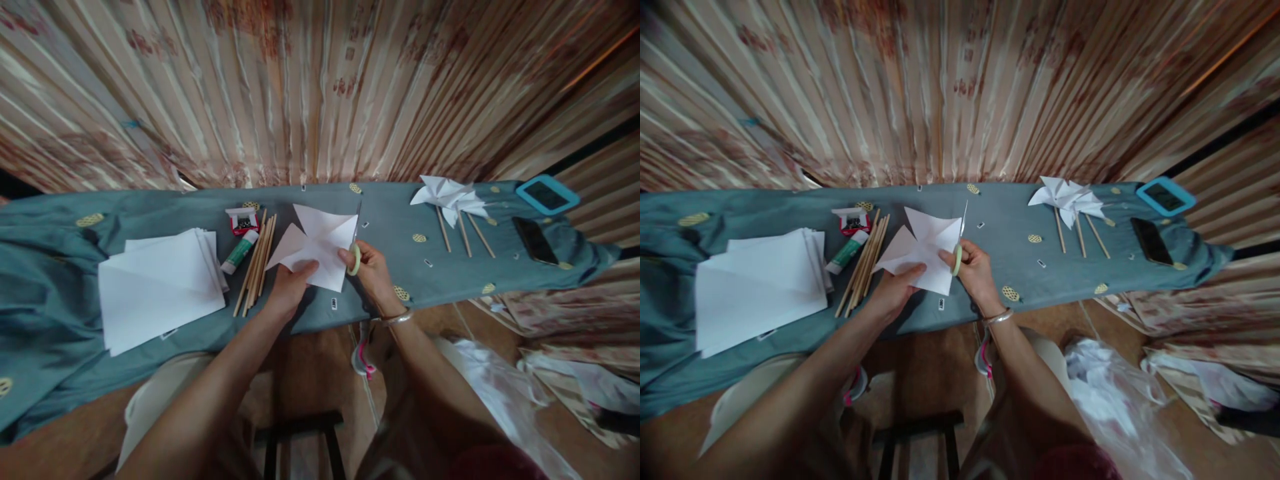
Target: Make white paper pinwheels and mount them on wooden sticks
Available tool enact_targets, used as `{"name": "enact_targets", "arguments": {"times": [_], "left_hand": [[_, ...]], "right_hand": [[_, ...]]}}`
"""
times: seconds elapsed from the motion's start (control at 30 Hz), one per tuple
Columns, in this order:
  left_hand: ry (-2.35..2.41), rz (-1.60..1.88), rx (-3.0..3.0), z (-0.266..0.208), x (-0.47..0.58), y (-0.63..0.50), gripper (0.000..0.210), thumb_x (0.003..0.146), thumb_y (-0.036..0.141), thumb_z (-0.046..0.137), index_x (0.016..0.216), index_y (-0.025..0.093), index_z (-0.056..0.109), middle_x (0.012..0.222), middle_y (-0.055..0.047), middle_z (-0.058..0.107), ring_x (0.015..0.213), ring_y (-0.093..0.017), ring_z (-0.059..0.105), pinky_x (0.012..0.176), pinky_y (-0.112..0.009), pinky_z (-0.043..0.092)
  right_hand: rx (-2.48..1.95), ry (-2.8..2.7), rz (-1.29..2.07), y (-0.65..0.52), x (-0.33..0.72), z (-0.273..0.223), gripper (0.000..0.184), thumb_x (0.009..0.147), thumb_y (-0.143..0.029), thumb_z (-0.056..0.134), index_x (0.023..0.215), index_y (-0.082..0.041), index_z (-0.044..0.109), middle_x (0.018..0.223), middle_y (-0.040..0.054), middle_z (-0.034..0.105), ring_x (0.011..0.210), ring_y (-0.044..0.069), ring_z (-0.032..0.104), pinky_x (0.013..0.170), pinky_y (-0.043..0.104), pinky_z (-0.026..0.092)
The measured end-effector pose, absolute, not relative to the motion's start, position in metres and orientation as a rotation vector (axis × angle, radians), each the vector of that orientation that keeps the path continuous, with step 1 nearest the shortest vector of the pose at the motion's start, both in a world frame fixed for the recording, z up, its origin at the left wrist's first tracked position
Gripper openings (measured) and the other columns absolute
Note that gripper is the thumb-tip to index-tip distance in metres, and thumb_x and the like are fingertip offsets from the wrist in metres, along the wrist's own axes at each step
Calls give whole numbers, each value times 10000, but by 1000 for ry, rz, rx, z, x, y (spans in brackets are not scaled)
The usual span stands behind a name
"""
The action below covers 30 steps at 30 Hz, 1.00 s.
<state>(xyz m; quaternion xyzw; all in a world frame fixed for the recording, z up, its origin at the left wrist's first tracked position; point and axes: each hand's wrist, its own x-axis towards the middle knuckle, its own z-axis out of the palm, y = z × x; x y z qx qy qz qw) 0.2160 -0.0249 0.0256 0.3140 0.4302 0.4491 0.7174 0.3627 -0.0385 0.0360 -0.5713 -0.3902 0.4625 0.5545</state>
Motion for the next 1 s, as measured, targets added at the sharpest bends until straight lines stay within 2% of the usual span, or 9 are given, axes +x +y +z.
{"name": "enact_targets", "arguments": {"times": [0.1,0.27,0.53,0.67,0.83,1.0], "left_hand": [[997,1110,771,25,204,-8,252,622,223,773,848,175,672,895,-37,737,827,-187,676,778,-305,542],[1154,1296,972,34,182,15,244,612,257,786,803,154,674,786,-15,712,698,-161,642,632,-245,501],[1420,1330,1223,35,166,22,225,685,381,755,674,186,644,547,14,596,464,-137,525,451,-235,424],[1369,1343,1231,36,167,23,218,721,382,715,652,194,626,568,2,615,455,-136,526,424,-233,415],[1320,1414,1313,32,171,25,186,695,351,728,735,184,656,672,-11,661,620,-168,595,577,-259,483],[1271,1409,1465,29,177,22,207,730,333,670,614,174,606,602,5,606,548,-147,538,536,-274,432]], "right_hand": [[-1341,-1033,1124,-44,362,36,533,617,-667,726,853,-196,645,682,-7,649,596,129,556,571,259,465],[-1281,-1255,1345,-64,359,37,577,716,-681,653,1012,-185,646,805,42,699,673,147,608,638,271,482],[-1239,-1496,1579,-84,354,38,528,759,-628,654,1043,-184,626,820,23,670,677,133,566,625,254,439],[-1292,-1583,1606,-84,355,40,475,786,-597,644,1009,-178,631,767,7,644,617,110,503,562,233,383],[-1256,-1507,1668,-84,355,36,495,781,-592,656,1027,-163,624,774,9,635,649,113,541,611,237,426],[-1255,-1439,1683,-83,354,32,537,751,-620,670,1028,-161,630,772,12,637,664,120,571,604,235,450]]}}
